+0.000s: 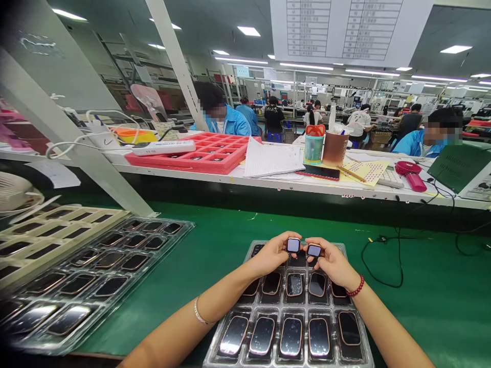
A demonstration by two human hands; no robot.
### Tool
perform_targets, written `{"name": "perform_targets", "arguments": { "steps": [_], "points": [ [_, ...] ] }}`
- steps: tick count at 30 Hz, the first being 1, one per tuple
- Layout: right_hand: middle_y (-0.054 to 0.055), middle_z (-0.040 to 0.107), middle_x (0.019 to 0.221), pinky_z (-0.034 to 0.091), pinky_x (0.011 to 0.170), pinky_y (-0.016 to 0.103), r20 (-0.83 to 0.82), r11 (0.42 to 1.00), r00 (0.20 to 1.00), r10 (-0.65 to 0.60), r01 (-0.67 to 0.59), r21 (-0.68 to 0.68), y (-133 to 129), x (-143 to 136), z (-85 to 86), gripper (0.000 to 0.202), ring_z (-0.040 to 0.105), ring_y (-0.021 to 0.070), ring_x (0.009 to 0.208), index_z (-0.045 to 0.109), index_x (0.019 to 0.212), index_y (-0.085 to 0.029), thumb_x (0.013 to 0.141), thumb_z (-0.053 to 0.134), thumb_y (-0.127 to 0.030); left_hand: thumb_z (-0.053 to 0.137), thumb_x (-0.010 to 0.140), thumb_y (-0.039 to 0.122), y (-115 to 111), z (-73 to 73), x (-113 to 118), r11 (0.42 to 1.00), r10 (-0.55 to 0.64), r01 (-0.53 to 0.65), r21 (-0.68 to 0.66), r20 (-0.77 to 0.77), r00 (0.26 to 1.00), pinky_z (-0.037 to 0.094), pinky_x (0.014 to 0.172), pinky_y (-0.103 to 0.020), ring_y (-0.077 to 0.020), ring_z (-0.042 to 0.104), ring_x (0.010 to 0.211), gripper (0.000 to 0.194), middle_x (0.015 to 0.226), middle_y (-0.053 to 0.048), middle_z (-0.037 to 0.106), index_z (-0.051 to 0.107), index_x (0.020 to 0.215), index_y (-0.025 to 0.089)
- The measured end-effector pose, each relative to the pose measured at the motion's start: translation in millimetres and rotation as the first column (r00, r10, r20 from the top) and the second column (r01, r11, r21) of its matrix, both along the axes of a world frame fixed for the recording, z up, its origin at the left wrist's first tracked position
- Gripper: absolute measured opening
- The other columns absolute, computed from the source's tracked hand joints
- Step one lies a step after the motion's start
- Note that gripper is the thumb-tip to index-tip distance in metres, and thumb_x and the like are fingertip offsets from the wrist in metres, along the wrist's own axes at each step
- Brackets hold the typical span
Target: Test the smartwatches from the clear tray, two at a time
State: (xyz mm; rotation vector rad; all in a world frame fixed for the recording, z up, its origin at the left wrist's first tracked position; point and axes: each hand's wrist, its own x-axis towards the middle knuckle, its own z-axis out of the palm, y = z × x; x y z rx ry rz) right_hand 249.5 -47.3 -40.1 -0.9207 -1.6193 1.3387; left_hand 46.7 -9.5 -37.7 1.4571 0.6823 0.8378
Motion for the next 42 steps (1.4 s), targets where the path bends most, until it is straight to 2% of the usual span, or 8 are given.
{"name": "perform_targets", "arguments": {
  "steps": [4,8,11,25,30,36,42],
  "points": [
    [0.006,0.059,0.109,0.051,0.06,0.027,0.012,1.0,1.0,-0.005,0.005,0.003,0,0,1.1,0.047,0.059,0.0167,0.083,0.049,0.118,-0.024,0.074,0.048,-0.009,0.049,0.061,-0.001,-2,3.5,0,1.0,0.019,-0.019,0.006,-0.016,1.0,0.045,0.078,-0.029,-0.0172,0.059,0.088,0.048,0.096,-0.006,0.063,0.053,0.105,0.016],
    [0.007,0.062,0.103,0.05,0.054,0.025,0.028,1.0,0.999,-0.028,0.028,-0.012,0,-1,3.7,0.035,0.061,0.0156,0.075,0.05,0.116,-0.021,0.081,0.052,-0.021,0.053,0.064,0.005,-4,6.7,0,0.999,0.034,-0.033,0.005,-0.033,0.999,0.045,0.071,-0.028,-0.0151,0.058,0.078,0.04,0.089,-0.005,0.063,0.054,0.102,0.016],
    [0.008,0.062,0.102,0.05,0.052,0.024,0.02,0.999,0.999,-0.034,0.034,-0.014,-1,-2,4.9,0.034,0.061,0.0154,0.074,0.05,0.115,-0.021,0.081,0.054,-0.025,0.052,0.063,0.004,-4,8.2,0,0.999,0.043,-0.043,0.007,-0.034,0.999,0.045,0.069,-0.027,-0.0135,0.058,0.074,0.039,0.085,-0.003,0.063,0.055,0.1,0.015],
    [0.008,0.062,0.104,0.049,0.05,0.023,0.05,0.999,0.998,-0.023,0.024,-0.025,-1,0,4.7,0.035,0.062,0.0161,0.073,0.05,0.115,-0.022,0.081,0.055,-0.029,0.057,0.066,0.01,-5,7.2,-1,0.998,0.059,-0.058,0.032,-0.041,0.997,0.045,0.07,-0.027,-0.0147,0.059,0.076,0.041,0.085,-0.004,0.064,0.053,0.107,0.017],
    [0.009,0.063,0.103,0.049,0.05,0.023,0.049,1.0,0.999,-0.014,0.015,-0.017,-1,-1,5.6,0.033,0.063,0.0164,0.074,0.051,0.114,-0.021,0.082,0.053,-0.028,0.056,0.068,0.012,-6,10.0,-1,0.998,0.062,-0.06,0.036,-0.05,0.997,0.045,0.066,-0.026,-0.0114,0.056,0.066,0.033,0.082,-0.004,0.063,0.056,0.102,0.015],
    [0.009,0.064,0.103,0.049,0.051,0.023,0.036,1.0,0.999,-0.018,0.019,-0.022,-2,-1,6.5,0.031,0.063,0.0162,0.074,0.052,0.113,-0.021,0.084,0.052,-0.03,0.058,0.071,0.019,-6,10.6,-1,0.997,0.064,-0.062,0.036,-0.062,0.996,0.044,0.061,-0.025,-0.0116,0.056,0.063,0.022,0.079,-0.004,0.063,0.058,0.093,0.014],
    [0.009,0.065,0.102,0.049,0.051,0.023,0.012,0.999,0.999,-0.032,0.032,-0.043,-3,-1,8.6,0.03,0.064,0.016,0.074,0.054,0.112,-0.021,0.084,0.052,-0.032,0.06,0.073,0.027,-5,7.5,-2,0.998,0.059,-0.057,0.037,-0.06,0.996,0.045,0.059,-0.024,-0.0119,0.057,0.064,0.021,0.078,-0.004,0.063,0.058,0.089,0.013]
  ]
}}
